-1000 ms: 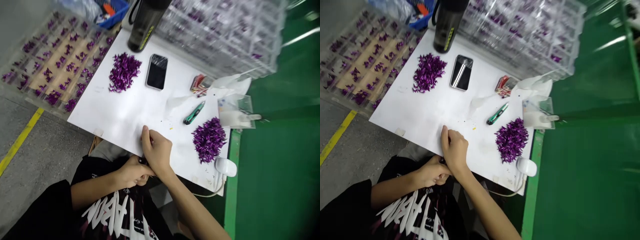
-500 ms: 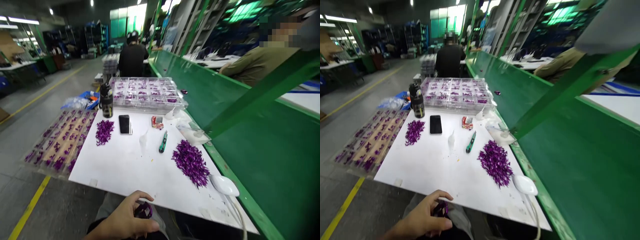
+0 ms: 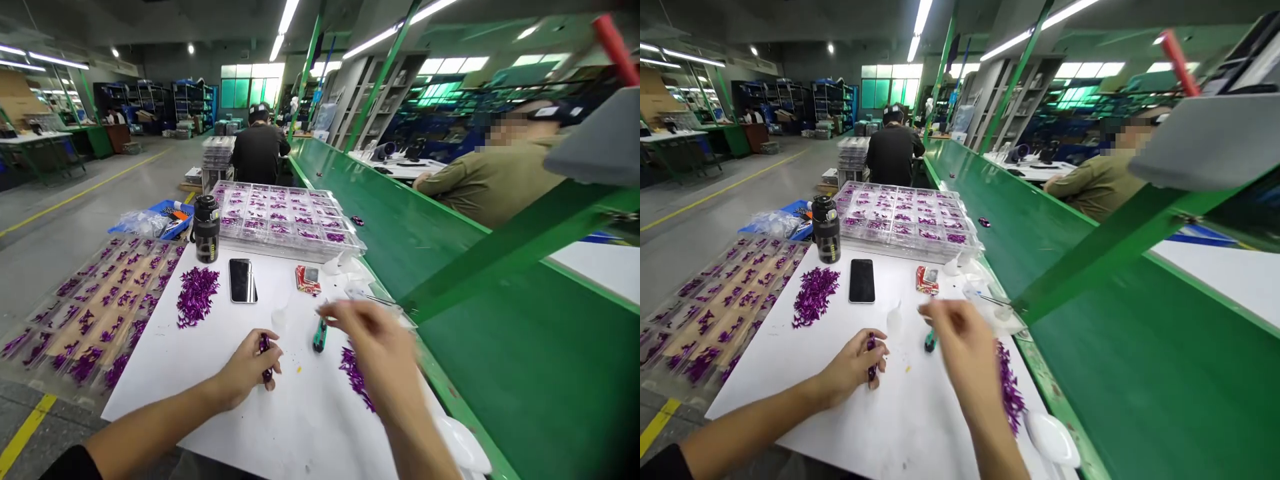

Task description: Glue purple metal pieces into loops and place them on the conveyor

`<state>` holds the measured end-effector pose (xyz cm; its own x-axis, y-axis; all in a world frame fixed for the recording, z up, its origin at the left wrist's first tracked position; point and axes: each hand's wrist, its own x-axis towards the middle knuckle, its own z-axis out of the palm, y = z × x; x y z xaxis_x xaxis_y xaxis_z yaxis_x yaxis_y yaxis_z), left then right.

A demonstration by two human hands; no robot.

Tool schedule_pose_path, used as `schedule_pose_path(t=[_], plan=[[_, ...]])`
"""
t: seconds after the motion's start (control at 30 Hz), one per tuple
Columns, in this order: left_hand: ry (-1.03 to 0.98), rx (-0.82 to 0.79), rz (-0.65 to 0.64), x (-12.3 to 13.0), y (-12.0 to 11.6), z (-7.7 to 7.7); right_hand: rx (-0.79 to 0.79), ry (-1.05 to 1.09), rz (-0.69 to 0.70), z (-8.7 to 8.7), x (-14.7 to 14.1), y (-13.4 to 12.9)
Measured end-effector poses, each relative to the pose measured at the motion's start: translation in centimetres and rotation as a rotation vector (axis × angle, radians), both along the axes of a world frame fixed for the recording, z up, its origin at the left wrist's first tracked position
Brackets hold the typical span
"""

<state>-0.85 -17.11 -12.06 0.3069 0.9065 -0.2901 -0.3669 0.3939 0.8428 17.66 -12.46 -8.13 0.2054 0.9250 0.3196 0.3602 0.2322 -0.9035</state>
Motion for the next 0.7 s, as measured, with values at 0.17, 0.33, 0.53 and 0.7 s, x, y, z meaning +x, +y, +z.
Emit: schedule_pose_path(t=[0.17,0.33,0.53,0.7], plan=[[-0.073,-0.084,-0.013,-0.5,0.6,-1.9,-0.223,-0.072,0.193,-4.2,-2.4,4.3],[-0.094,-0.109,-0.007,-1.1,0.6,-2.3,-0.256,-0.037,0.132,-4.4,-2.4,2.2],[-0.132,-0.137,0.031,-1.2,1.0,-2.3,-0.068,-0.097,-0.221,-2.0,-1.8,-2.2],[-0.147,-0.166,0.028,-1.2,1.2,-2.5,0.395,0.075,-0.084,-2.8,-3.4,-3.4]])
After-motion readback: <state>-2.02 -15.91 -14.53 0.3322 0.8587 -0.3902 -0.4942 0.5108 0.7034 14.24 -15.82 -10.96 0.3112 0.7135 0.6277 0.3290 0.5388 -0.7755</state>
